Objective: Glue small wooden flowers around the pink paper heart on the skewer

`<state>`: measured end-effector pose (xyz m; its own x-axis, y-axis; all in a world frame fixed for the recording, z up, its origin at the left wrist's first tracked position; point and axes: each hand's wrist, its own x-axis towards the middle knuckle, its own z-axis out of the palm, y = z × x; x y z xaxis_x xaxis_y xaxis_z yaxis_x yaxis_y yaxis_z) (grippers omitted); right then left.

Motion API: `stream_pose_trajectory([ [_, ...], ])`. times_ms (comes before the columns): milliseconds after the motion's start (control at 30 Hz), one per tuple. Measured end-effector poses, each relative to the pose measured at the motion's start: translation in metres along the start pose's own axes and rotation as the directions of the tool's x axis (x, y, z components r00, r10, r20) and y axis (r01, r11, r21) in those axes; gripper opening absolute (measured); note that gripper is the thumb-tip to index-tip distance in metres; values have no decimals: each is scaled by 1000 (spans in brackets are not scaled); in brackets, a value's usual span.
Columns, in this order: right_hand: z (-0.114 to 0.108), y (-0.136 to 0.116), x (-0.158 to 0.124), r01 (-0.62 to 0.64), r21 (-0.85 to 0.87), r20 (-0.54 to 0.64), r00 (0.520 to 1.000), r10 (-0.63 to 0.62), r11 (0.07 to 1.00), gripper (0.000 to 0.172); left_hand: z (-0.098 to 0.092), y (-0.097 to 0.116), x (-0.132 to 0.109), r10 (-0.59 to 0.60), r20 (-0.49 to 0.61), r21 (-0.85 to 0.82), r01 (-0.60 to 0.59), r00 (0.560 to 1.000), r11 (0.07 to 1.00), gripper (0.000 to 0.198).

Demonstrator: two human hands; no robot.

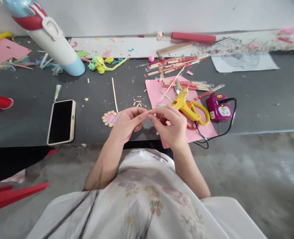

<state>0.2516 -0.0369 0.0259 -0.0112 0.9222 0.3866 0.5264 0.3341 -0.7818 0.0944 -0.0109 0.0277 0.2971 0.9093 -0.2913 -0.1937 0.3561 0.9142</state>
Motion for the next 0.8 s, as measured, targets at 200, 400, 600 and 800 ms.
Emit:
stream_pose_trajectory([
  [200, -1, 3, -1, 5, 54, 55, 998, -8, 999, 12, -4, -6, -4, 19, -31, -10, -19, 999, 1000, 32],
  [400, -2, 10, -8, 26, 110, 153, 987, -43, 994, 9, -11, -13, -10, -71, 10, 4, 71, 997, 997, 35],
  [600, -3, 15, -17, 73, 126, 165, 982, -94, 989, 10, -14, -22, -15, -122, 44, 24, 121, 992, 992, 38],
  [800, -3, 16, -21, 119, 115, 148, 980, -136, 986, 8, -17, -26, -17, -128, 83, 77, 122, 988, 990, 37],
])
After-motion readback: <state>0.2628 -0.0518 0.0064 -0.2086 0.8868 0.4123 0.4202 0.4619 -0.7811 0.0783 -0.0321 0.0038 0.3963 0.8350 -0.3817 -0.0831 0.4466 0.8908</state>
